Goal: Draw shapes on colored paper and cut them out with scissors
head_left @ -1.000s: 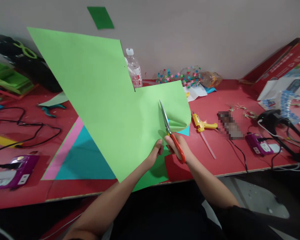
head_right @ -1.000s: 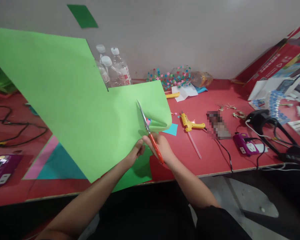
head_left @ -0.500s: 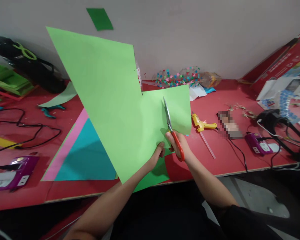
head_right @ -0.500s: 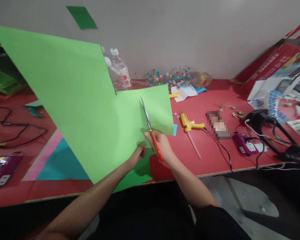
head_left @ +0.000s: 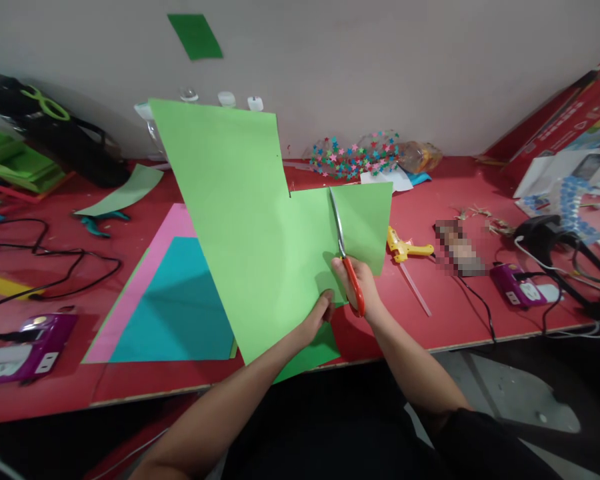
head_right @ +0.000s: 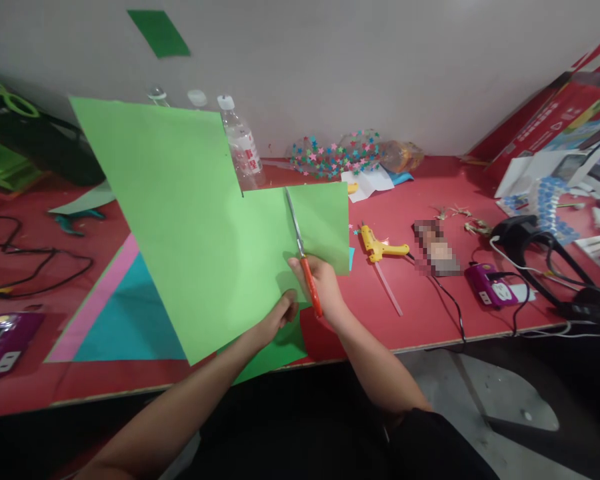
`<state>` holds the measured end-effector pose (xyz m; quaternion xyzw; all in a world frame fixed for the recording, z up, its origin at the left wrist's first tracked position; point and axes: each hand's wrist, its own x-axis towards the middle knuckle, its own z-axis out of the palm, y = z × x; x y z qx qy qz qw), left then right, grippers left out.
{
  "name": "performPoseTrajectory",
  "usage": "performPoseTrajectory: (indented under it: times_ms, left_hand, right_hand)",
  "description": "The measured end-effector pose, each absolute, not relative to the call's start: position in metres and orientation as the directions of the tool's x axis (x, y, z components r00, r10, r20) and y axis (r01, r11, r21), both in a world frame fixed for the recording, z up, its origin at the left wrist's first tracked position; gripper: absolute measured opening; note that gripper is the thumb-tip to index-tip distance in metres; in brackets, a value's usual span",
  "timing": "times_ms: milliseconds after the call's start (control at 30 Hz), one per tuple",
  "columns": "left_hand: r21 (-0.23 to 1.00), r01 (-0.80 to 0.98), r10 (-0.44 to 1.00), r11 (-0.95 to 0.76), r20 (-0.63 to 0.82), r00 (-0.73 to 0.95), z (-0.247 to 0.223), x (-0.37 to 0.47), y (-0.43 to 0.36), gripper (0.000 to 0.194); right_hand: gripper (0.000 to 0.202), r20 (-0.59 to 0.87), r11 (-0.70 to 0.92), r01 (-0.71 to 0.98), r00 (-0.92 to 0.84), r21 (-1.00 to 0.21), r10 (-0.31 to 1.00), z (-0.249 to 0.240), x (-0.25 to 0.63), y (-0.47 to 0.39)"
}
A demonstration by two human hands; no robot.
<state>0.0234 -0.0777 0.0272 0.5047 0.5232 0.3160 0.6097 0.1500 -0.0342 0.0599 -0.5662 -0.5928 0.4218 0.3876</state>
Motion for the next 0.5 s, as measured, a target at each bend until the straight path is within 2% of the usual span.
performPoseTrajectory:
  times_ms: [267,500]
  left_hand:
    - [0.936,0.224,0.887,0.271,-0.333,0.319,0.026,0.022,-0.074,0.069]
    - [0.928,0.244,0.884,0.282,-0.35,0.309,0.022,0.02,-0.074,0.066]
  right_hand:
    - [0.052,-0.047,-0.032,0.314,-0.04,-0.949,0.998,0.05,0.15,-0.027]
    - [0.052,-0.08,-0.068,0.312,-0.026,-0.948,0.996,0.039,0.148,-0.023]
